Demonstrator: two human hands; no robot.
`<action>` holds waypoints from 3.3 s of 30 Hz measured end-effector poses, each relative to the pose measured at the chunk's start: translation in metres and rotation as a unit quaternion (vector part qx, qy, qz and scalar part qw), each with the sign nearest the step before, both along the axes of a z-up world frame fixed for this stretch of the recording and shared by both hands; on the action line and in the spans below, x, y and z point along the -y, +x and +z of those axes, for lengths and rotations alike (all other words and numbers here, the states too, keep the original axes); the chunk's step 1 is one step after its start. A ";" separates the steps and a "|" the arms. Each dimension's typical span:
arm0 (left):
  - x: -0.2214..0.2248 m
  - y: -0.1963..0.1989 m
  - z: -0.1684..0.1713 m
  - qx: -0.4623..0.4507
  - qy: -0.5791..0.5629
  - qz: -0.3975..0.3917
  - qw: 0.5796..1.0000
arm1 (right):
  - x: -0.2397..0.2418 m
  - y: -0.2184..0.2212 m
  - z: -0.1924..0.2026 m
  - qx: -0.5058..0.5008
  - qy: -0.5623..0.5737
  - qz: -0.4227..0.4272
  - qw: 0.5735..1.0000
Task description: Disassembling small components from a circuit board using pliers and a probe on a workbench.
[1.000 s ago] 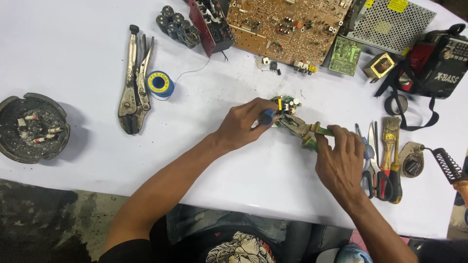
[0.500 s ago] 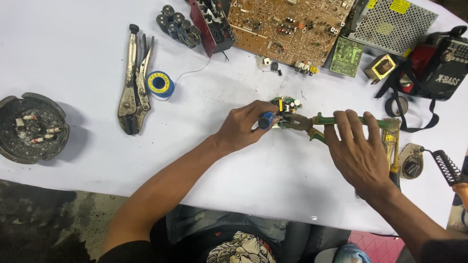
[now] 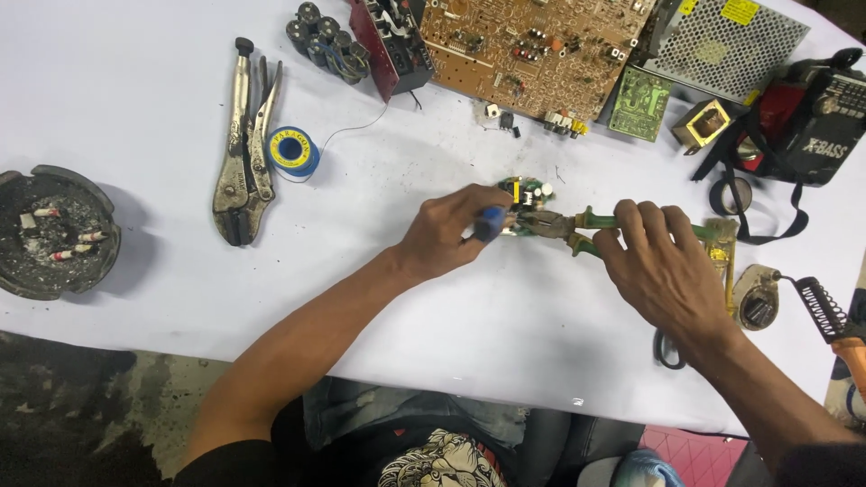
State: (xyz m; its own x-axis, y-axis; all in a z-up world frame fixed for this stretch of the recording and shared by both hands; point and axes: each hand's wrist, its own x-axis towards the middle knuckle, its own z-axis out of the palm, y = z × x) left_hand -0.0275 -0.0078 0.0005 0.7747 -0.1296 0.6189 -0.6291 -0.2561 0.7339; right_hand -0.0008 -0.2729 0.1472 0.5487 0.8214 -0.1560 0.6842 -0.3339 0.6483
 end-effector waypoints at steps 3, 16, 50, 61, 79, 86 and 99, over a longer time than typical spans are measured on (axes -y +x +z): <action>0.004 0.000 0.016 -0.015 -0.008 0.019 1.000 | 0.000 -0.004 -0.004 -0.004 0.061 -0.022 0.998; 0.007 0.001 0.014 0.043 0.003 0.071 0.997 | -0.018 -0.014 -0.010 0.076 0.033 -0.026 0.996; 0.008 -0.002 -0.008 -0.018 0.023 0.054 0.998 | -0.009 0.017 0.019 0.007 -0.043 -0.062 0.997; 0.010 -0.003 -0.016 0.037 0.015 0.075 0.996 | -0.035 0.007 0.032 0.050 -0.065 -0.032 0.996; 0.016 -0.007 -0.003 0.059 0.037 0.116 0.991 | -0.049 0.009 0.027 -0.009 -0.100 -0.078 0.992; 0.015 -0.008 -0.003 -0.001 -0.011 0.102 0.995 | -0.074 -0.006 0.043 0.038 -0.226 -0.067 0.971; 0.015 -0.006 -0.004 0.045 0.017 0.109 0.993 | -0.070 -0.005 0.035 0.058 -0.226 -0.048 0.971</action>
